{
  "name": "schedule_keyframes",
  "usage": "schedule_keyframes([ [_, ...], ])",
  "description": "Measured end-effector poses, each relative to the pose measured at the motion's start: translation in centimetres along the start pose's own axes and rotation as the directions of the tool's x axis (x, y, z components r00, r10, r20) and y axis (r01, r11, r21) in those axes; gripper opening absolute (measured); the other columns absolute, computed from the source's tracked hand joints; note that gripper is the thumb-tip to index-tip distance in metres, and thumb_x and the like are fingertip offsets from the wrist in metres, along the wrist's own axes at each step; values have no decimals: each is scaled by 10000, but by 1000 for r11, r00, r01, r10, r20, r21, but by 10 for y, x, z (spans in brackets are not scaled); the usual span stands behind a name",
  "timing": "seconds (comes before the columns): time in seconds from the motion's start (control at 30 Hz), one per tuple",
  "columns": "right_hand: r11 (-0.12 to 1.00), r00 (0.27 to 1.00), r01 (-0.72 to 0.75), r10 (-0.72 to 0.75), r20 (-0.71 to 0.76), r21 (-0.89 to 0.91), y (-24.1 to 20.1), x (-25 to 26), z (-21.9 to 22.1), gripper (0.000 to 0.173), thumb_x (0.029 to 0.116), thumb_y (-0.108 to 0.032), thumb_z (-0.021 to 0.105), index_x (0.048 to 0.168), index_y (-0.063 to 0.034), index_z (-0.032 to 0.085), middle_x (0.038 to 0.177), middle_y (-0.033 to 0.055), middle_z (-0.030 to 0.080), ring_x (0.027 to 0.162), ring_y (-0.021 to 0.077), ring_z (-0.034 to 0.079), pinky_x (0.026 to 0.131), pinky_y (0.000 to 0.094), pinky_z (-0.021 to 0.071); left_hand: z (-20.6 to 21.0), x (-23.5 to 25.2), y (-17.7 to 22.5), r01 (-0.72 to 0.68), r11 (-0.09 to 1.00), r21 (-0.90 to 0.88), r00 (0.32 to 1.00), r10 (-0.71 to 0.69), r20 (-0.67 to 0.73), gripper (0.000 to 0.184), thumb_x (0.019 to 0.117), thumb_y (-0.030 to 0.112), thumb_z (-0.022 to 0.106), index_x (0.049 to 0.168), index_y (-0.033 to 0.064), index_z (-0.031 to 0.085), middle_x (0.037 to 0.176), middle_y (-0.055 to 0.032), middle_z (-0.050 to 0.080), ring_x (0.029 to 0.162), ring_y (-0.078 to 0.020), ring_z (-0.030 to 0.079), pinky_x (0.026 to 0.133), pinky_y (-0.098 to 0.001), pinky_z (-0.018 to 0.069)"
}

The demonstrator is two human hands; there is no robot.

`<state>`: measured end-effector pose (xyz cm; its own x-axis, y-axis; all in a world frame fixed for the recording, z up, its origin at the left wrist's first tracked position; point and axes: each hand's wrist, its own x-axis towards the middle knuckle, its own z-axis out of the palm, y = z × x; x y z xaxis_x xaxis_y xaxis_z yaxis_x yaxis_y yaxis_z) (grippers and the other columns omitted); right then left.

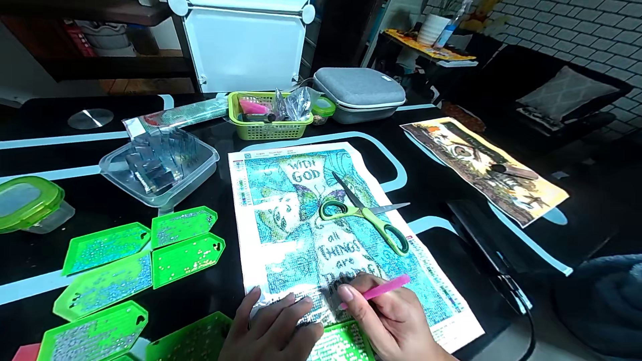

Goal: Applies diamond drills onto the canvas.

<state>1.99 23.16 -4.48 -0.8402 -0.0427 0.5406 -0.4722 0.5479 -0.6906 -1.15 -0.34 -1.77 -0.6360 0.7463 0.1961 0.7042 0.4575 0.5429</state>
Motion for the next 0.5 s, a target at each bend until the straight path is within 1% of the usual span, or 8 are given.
schedule_keyframes([
  [0.07, 999, 1000, 22, -21, 22, -30, -1, 0, -2, 298, 1091, -248, 525, 914, -29, 624, 749, 57, 617, 653, 35, 592, 615, 145, 499, 0, 0, 1, 1, 1000, -2, 1000, -1, -2, 422, 878, 475, 750, 1186, 187, 753, 1340, -59, 696, 1297, -273, 613, 1164, -610, 267],
  [0.13, 1000, 999, 16, -15, 38, -20, -1, 0, -5, 292, 1091, -251, 528, 931, -29, 630, 762, 55, 633, 664, 31, 608, 623, 144, 512, 0, 0, 1, 3, 1000, -1, 1000, -3, -4, 418, 876, 469, 755, 1182, 184, 760, 1338, -59, 698, 1292, -277, 618, 1163, -613, 272],
  [0.2, 998, 1000, -18, 17, 25, 61, 1, -1, -7, 281, 1090, -245, 533, 939, -32, 636, 751, 38, 643, 658, 11, 614, 608, 140, 514, 0, 0, 0, 5, 1000, 1, 1000, -5, -2, 420, 880, 474, 750, 1186, 188, 757, 1341, -55, 696, 1295, -272, 615, 1167, -609, 268],
  [0.27, 985, 998, -51, 54, -14, 166, 0, -3, -8, 270, 1099, -246, 514, 935, -58, 618, 731, 4, 631, 648, -18, 608, 594, 130, 511, 0, 0, 0, 5, 1000, 3, 1000, -5, 1, 423, 876, 477, 754, 1189, 192, 757, 1341, -51, 695, 1295, -270, 614, 1167, -612, 266],
  [0.33, 969, 998, -51, 59, -28, 241, -2, -4, -10, 283, 1105, -247, 498, 914, -68, 606, 713, -11, 620, 642, -35, 605, 590, 118, 504, -1, 0, 1, 4, 1000, 5, 1000, -4, 8, 424, 875, 478, 755, 1190, 194, 756, 1342, -53, 695, 1296, -270, 614, 1164, -614, 266],
  [0.37, 967, 999, -44, 49, -14, 249, -3, -5, -11, 294, 1106, -246, 494, 899, -64, 598, 703, -6, 615, 635, -34, 603, 589, 116, 501, -1, 1, 1, 2, 1000, 0, 1000, -2, 7, 424, 874, 476, 756, 1187, 190, 757, 1341, -58, 696, 1294, -275, 615, 1162, -616, 267],
  [0.5, 983, 999, -14, 5, 49, 180, -5, -6, -13, 350, 1097, -232, 498, 811, -40, 558, 628, 39, 546, 571, 19, 557, 541, 150, 454, -1, 1, 0, 4, 1000, -6, 1000, -4, 8, 415, 880, 472, 751, 1185, 190, 757, 1340, -58, 696, 1291, -275, 617, 1164, -615, 267],
])
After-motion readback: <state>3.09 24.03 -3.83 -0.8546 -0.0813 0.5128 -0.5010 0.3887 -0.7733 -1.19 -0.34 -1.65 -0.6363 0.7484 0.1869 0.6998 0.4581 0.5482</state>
